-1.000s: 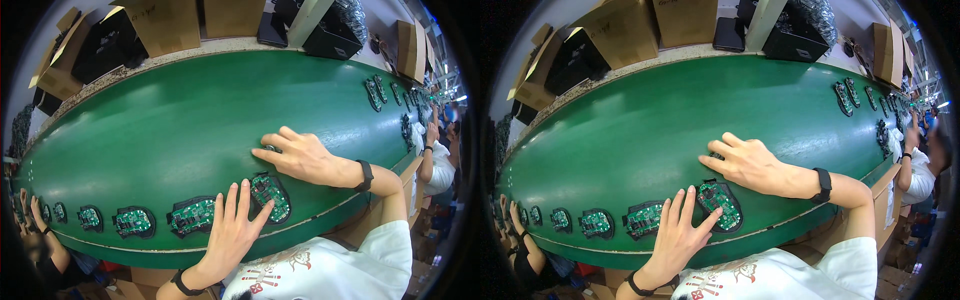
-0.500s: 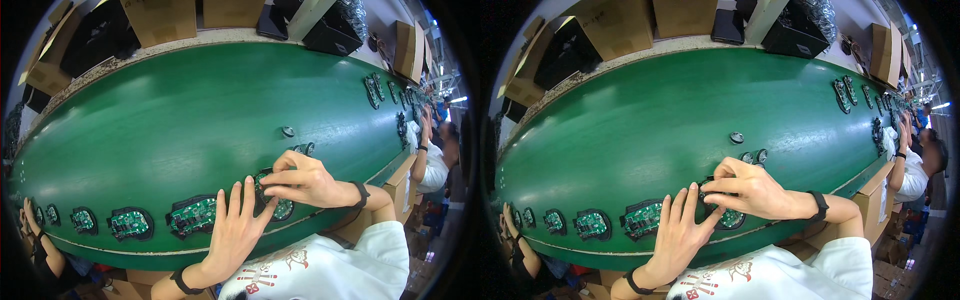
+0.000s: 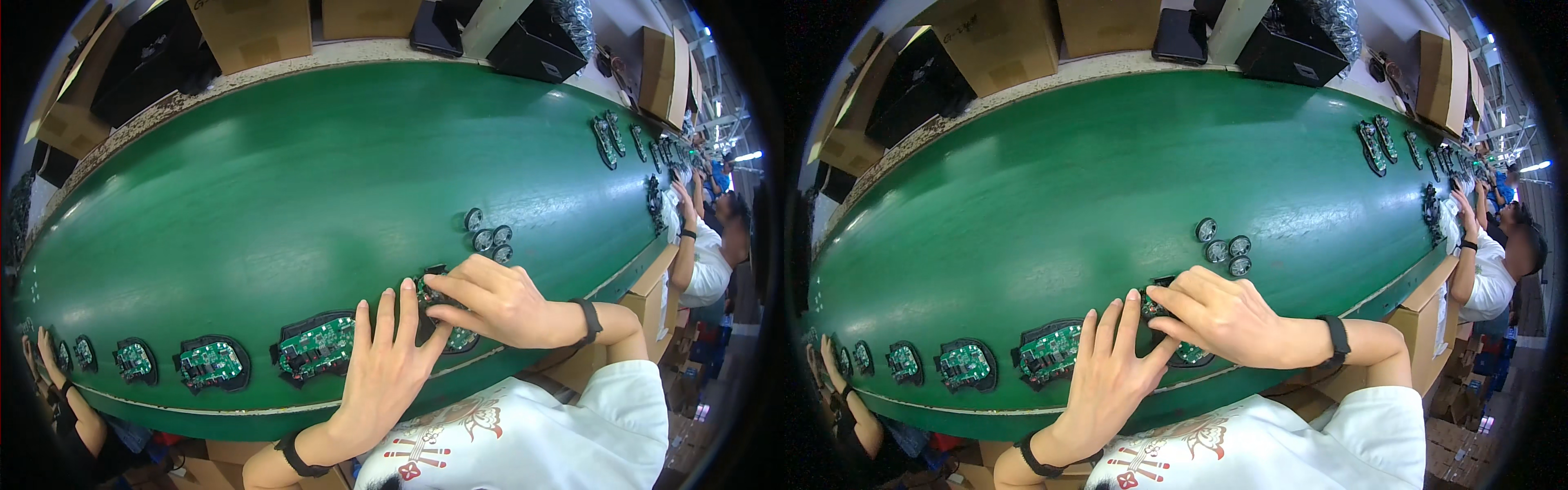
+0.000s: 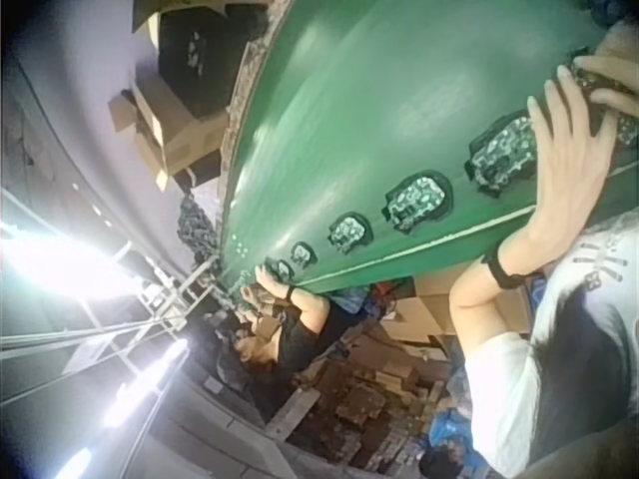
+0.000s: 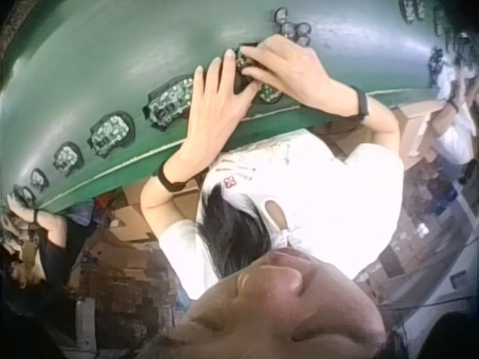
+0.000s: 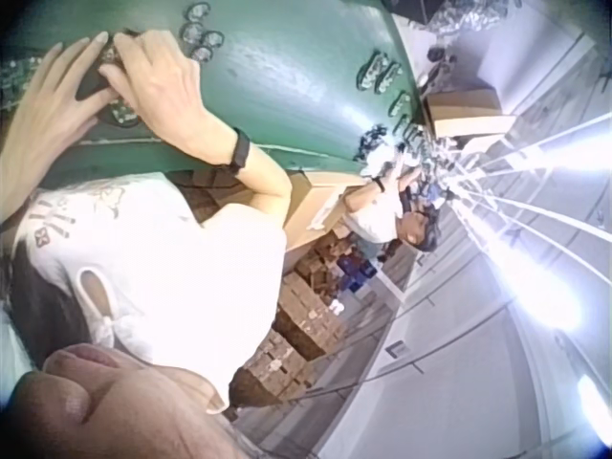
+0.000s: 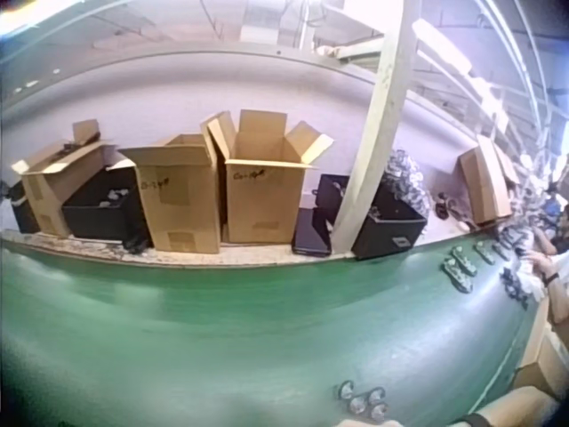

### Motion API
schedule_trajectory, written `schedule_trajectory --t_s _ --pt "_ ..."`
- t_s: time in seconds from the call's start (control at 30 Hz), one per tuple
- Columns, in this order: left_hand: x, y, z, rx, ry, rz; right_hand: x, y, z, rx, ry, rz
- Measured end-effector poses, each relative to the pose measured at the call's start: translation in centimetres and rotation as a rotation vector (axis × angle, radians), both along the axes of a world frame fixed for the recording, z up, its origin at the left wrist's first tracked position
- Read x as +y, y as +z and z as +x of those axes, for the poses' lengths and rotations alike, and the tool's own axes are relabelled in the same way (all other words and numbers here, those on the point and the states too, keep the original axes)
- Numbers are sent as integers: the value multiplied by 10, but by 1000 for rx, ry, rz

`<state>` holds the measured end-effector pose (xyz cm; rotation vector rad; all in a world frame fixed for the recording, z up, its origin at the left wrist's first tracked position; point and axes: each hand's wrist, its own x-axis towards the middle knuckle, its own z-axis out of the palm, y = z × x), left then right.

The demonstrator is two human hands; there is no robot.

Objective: The person assembles small electronic devices on a green workbench by attaching circular components to green circuit boards. They handle the boards and components by hand, placing the finished units in a line and later packing them into plastic bags.

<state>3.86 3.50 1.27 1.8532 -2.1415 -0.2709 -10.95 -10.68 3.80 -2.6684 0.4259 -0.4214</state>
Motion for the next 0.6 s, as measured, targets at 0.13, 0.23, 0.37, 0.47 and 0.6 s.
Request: schedule_trajectory --t_s 0.13,0.23,0.37,0.47,0.6 --pt "-4 2 1 21 -49 9 -1 7 -14 155 88 -58" --pt "-5 -2 0 46 -44 -25 -3 7 -14 95 135 -112" --pt "-7 1 -1 72 -42 -21 -5 8 -14 137 138 -97" --pt "-11 0 -3 93 -31 -28 -7 9 -12 162 146 -114" --pt "-13 3 -6 69 -25 -22 -3 9 -10 167 158 -152"
